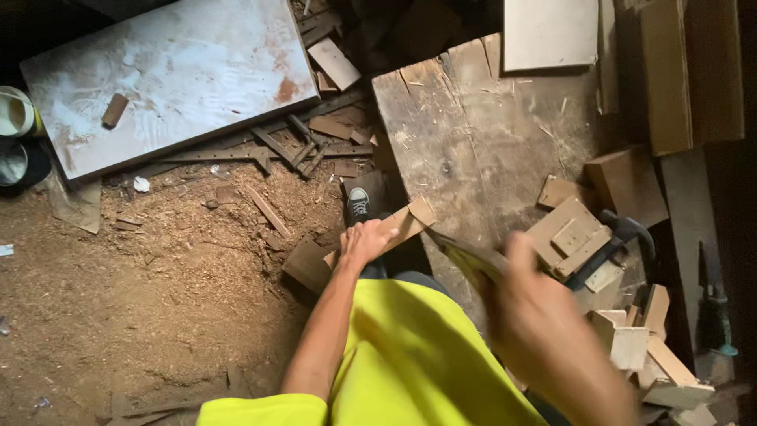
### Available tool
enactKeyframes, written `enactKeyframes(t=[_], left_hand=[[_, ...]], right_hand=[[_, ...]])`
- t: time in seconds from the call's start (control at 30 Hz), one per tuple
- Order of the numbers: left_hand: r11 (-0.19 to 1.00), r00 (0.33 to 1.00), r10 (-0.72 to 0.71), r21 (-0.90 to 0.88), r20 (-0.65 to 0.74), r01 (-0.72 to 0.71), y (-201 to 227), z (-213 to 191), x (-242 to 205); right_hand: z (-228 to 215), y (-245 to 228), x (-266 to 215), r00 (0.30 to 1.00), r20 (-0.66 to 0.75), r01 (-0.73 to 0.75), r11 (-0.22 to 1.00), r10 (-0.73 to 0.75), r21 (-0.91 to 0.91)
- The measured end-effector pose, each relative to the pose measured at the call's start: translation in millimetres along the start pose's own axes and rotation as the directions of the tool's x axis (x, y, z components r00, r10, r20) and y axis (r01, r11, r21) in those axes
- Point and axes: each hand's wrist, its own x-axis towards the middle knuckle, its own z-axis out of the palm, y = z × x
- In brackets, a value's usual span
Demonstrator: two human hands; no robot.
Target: The person uses a hand saw to cut a small wooden plank on a workbench. They hold the plank with one hand and saw with the other, then set the saw down and pick up a sanding block to smooth the cut edge of the plank.
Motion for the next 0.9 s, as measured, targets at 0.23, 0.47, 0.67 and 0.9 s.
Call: enactKeyframes(t=[0.23, 0.47, 0.67, 0.9], left_hand=[[0.997, 0.997, 0.075, 0.015, -0.006, -0.075, 7.1, -13.5, -1.8], [0.998, 0.999, -0.053, -0.039, 0.014, 0.053, 2.2, -22.7, -11.1], [0.999, 0.999, -0.035, -0.011, 0.028, 0.035, 10.5, -21.0, -11.0], [0.998, 0.995, -0.053, -0.028, 0.085, 0.055, 16.7, -31.1, -18.9]], right_hand=[[64.0, 0.2, 57.0, 1.0, -0.001, -0.007, 0.996, 0.007, 0.088], [-26.6, -25.7, -25.6, 0.976, 0.193, -0.107, 0.994, 0.103, 0.013], [-56.0, -29.6, -57.0, 0.944, 0.236, -0.227, 0.973, 0.23, -0.04], [71.3, -28.1, 64.0, 0.942, -0.188, 0.292, 0.955, -0.277, 0.052]])
